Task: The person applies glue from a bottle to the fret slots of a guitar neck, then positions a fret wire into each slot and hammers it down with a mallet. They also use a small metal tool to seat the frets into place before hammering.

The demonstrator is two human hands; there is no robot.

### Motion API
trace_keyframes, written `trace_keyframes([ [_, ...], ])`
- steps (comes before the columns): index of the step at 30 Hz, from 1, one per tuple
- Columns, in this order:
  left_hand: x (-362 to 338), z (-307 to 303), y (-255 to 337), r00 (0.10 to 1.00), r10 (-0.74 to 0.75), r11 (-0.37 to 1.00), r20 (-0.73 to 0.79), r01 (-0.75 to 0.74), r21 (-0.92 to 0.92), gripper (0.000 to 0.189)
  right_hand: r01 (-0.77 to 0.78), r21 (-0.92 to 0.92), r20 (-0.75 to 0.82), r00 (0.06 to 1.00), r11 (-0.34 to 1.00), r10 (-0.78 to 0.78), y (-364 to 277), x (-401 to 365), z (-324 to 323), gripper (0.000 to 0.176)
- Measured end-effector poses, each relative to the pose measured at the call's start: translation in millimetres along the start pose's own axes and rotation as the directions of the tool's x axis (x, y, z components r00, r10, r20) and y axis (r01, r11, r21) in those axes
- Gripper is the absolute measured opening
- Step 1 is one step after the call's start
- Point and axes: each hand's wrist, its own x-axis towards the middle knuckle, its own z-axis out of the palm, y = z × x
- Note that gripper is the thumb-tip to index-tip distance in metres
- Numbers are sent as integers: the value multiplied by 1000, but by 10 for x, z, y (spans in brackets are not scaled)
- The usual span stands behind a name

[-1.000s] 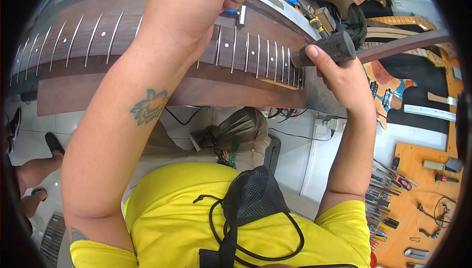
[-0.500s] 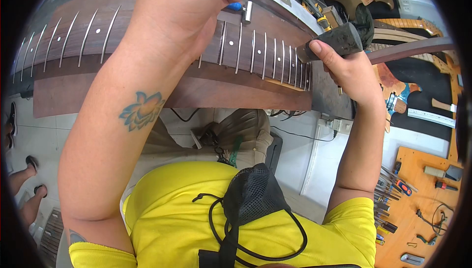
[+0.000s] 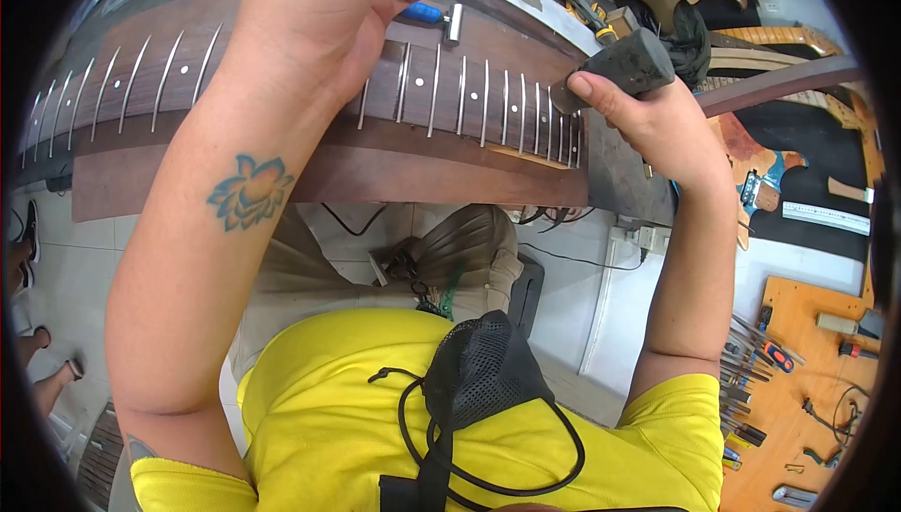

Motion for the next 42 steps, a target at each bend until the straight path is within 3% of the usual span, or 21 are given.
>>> trace_keyframes([
  [2, 43, 79, 20, 1000, -20, 999, -12, 21, 38, 14, 63, -4, -18, 998, 998, -63, 71, -26, -7, 39],
  [4, 110, 181, -11, 970, 35, 974, -239, 20, 224, 18, 108, 35, -93, 990, 994, -104, 154, -61, -40, 38],
  [5, 144, 144, -33, 972, 39, 972, -231, 16, 232, 18, 111, 41, -103, 989, 993, -106, 161, -102, -68, 38],
  [7, 173, -14, -88, 997, 28, 958, -78, -4, 287, 23, -106, 248, -147, 978, 963, 145, 158, -195, -101, 37],
  [10, 186, -57, -122, 993, 27, 963, -114, 5, 269, 27, -40, 283, -183, 979, 958, 95, 221, -266, -29, 37],
  [11, 197, -79, -129, 990, 16, 959, -141, 25, 283, 27, 74, 246, -219, 976, 966, -19, 239, -255, 23, 40],
  [15, 242, -194, -120, 995, 83, 952, -46, -66, 300, 36, 37, 110, -153, 988, 993, -20, 237, -94, 105, 50],
  [23, 134, -128, -104, 994, 91, 941, -64, -65, 332, 34, 97, 146, -108, 991, 985, -81, 135, -41, 84, 52],
  [27, 182, -158, -86, 994, 83, 948, -64, -59, 314, 34, 27, 97, -85, 996, 995, -19, 123, -22, 71, 51],
  [30, 184, -175, -118, 997, 60, 951, -38, -46, 304, 36, 58, 219, -62, 997, 974, -46, 189, -118, 57, 48],
  [32, 168, -150, -118, 998, 52, 921, -26, -38, 389, 36, -25, 217, -121, 991, 976, 53, 251, -207, 20, 45],
  [34, 131, -115, -141, 999, 44, 901, -20, -30, 434, 37, 11, 285, -180, 983, 959, 42, 374, -301, 56, 45],
  [36, 115, -86, -156, 996, 31, 803, 80, -73, 592, 39, 20, 417, -275, 956, 909, 105, 429, -380, 88, 45],
  [40, 81, 24, -182, 991, 1, 652, 136, -104, 751, 40, -19, 491, -281, 943, 871, 179, 577, -476, 179, 44],
  [42, 77, 17, -194, 989, -16, 661, 146, -100, 744, 39, -90, 501, -265, 931, 861, 252, 542, -545, 208, 47],
])
